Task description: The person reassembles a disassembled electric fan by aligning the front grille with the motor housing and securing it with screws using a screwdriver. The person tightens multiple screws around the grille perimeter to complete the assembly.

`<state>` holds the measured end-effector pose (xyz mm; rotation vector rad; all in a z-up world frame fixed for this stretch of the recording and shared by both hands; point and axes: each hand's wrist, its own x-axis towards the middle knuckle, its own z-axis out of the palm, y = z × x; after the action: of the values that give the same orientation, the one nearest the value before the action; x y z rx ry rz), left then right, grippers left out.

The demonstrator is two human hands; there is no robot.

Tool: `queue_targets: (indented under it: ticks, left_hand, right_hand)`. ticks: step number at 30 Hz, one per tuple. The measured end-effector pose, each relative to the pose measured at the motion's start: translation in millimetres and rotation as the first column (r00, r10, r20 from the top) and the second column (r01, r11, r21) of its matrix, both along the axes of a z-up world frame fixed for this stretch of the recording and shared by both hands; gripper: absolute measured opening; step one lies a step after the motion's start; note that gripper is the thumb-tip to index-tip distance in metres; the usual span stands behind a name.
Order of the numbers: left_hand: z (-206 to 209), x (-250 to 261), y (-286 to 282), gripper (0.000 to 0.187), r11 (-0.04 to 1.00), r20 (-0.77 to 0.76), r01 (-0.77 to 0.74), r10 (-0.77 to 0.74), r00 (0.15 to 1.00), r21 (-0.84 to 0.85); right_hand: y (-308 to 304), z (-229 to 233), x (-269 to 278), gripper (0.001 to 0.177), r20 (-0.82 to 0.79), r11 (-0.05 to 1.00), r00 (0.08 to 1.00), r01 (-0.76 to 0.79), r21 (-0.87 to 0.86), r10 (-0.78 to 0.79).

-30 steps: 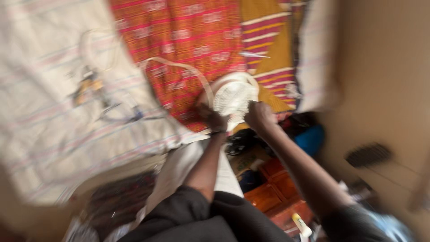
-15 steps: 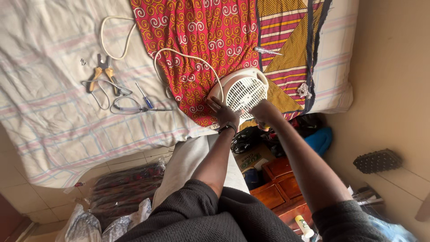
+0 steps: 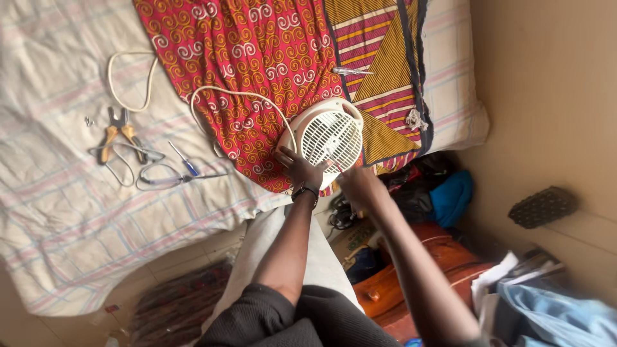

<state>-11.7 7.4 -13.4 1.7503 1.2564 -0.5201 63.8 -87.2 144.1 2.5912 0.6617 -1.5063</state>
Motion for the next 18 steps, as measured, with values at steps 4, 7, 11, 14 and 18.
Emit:
queue_targets:
  ticks: [4,7,11,14,18]
  left_hand:
    - [-27,-19,6,0.156,1.0,0.149,-0.012,0.014,0.989,-0.01]
    - [-37,-47,17,0.139,0.992,0.419,-0.118,0.13,0.899,-0.055]
    - [-29,-83,31,0.104,0.571,0.29,-0.231,0.675,0.679,-0.788]
    - [-19,-95,34,0.083,0.588,0.388,-0.081,0.623,0.679,-0.804]
    - [-22,-94,35,0.061,0.564,0.313,-0.107,0.595,0.74,-0.819]
  right_hand:
    - [-29,48,-71,0.036,-0.128,0.694,0.748,0.655,0.299,-0.651]
    - [-51,54,-122,0.027,-0.472,0.136,0.168,0.986,0.101,-0.866]
    - [-78,28,-176,0.024,-0.446,-0.08,-0.008,0.986,0.143,-0.895]
    - [-93,8,-208,0.019,-0.444,-0.159,-0.075,0.975,0.154,-0.893]
    - [-93,-11,-234,0.036,-0.452,-0.183,-0.064,0.958,0.223,-0.89]
